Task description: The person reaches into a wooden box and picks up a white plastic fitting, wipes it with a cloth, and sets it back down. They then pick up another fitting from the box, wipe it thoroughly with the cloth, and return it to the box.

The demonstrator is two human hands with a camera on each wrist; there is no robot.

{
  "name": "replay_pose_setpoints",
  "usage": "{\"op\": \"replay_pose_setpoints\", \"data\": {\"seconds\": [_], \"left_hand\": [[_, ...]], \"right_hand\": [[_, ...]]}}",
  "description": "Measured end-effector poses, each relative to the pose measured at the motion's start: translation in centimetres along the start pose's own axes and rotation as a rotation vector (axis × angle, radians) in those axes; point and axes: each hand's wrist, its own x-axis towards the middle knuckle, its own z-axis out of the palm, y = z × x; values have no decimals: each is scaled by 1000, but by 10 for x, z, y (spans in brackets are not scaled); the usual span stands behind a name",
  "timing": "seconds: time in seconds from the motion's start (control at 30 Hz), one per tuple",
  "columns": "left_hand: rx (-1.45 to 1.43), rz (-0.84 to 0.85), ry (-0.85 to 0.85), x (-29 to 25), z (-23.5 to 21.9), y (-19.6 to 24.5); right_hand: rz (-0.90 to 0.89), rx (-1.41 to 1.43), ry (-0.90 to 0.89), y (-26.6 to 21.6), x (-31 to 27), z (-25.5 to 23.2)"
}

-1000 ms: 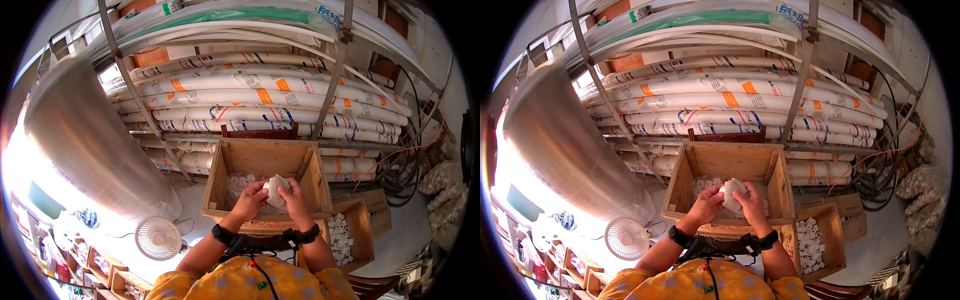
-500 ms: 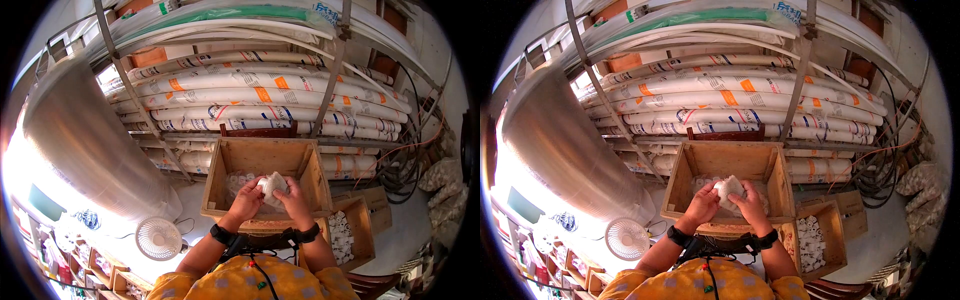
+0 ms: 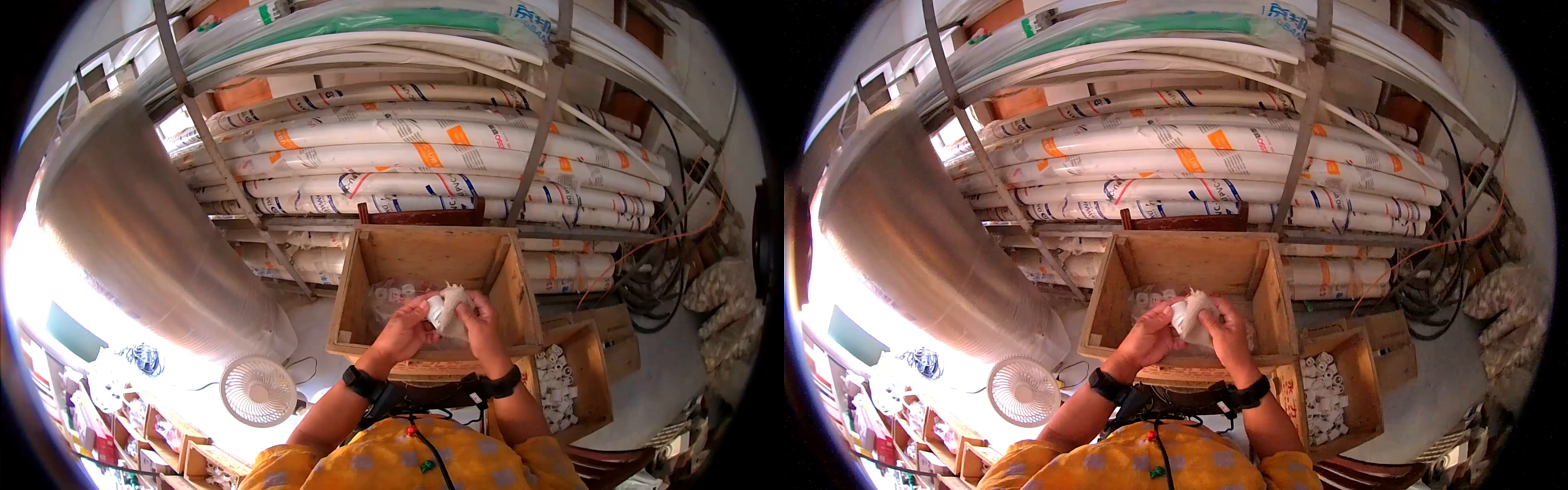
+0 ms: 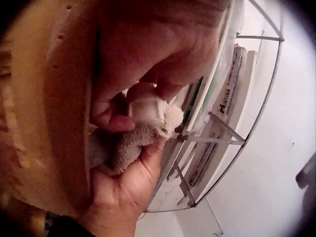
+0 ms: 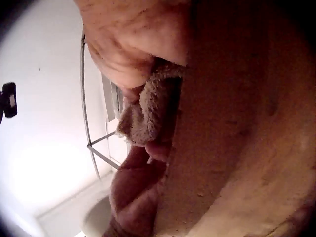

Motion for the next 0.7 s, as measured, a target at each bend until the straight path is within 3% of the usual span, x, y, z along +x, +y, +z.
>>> {"op": "replay_pose_setpoints", "data": {"seconds": [0.07,0.13,0.27,0.37,0.47,0.57,0.67,0.7], "left_hand": [[12,-58,-4,1,-1,-1],[65,47,-2,1,0,-4],[91,99,-29,2,-4,-5],[58,85,-61,3,-2,-6],[128,89,-46,2,1,-5],[174,-22,-17,4,-1,-4],[229,-37,6,-2,10,1],[202,-24,-13,0,6,0]], "right_hand": [[-91,-169,-80,-4,1,0],[-218,-323,-165,-23,2,8],[-247,-396,-196,-17,3,11],[-166,-299,-139,-14,2,10],[-209,-328,-66,-1,3,9],[-208,-314,-20,1,3,7],[-4,-193,10,30,5,-2],[-51,-230,6,25,4,0]]}}
